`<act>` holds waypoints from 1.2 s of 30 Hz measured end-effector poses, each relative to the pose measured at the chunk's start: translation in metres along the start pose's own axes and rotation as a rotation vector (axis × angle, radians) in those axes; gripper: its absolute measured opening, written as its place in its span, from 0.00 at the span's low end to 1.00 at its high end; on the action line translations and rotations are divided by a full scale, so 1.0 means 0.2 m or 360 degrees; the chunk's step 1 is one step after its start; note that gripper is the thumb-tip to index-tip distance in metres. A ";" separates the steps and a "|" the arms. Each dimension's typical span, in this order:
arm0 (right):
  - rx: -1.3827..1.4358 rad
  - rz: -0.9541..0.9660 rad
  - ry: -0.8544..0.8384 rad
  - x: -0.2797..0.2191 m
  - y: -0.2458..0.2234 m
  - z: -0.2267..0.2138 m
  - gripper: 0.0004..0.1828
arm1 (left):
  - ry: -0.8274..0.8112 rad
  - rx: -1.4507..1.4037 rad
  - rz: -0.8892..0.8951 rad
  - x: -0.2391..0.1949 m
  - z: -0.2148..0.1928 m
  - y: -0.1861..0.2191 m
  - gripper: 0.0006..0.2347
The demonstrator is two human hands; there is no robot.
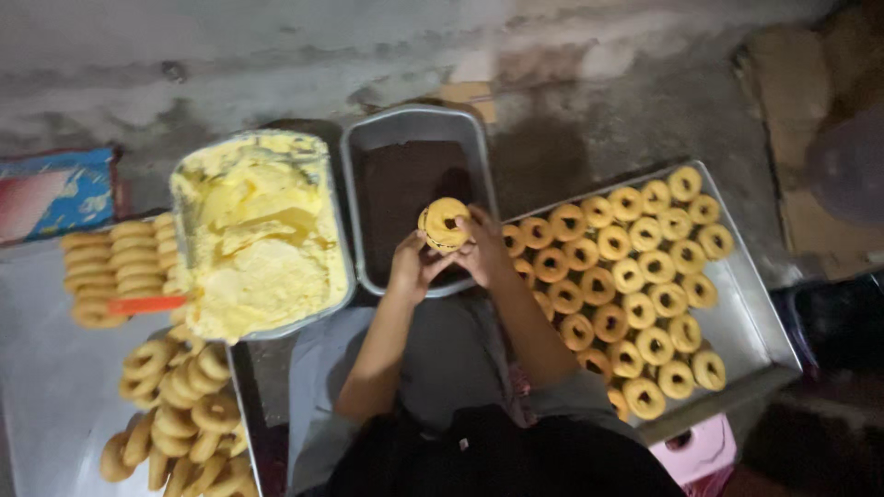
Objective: The person repeatedly picks up ring-shaped donuts, fills their centers with a yellow cream using a small spatula, then dips the filled donuts into a dark liquid before placing them on a tray. The process is repeated for multiple donuts throughout the clip.
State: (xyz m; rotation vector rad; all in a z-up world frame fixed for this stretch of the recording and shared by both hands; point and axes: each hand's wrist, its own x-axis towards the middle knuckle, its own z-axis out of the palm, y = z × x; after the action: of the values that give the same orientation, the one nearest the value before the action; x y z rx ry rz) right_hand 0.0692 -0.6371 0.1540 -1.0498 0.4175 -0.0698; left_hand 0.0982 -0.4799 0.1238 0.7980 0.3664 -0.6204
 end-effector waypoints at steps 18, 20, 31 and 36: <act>0.0457 -0.0578 0.1596 -0.65 -0.68 -2.48 0.11 | 0.0841 0.1750 0.1509 -0.93 -0.86 0.28 0.09; 0.0542 -0.0558 0.1393 -0.58 -0.68 -2.50 0.11 | 0.0754 0.1639 0.1725 -1.02 -0.99 0.21 0.06; -0.0448 0.0141 0.1684 -0.30 -0.75 -2.37 0.55 | 0.1307 0.1834 0.1671 -1.38 -1.05 0.01 0.11; -0.2367 -0.1184 0.2154 -0.29 -0.48 -2.04 0.31 | 0.1652 0.2515 0.1627 -1.44 -1.06 -0.08 0.12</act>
State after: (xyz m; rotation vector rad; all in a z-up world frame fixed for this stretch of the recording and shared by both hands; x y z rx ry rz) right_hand -0.1207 -1.0074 0.0804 -2.5251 1.3709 -1.3619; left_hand -0.1483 -0.2206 0.1280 2.5953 0.2716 0.7415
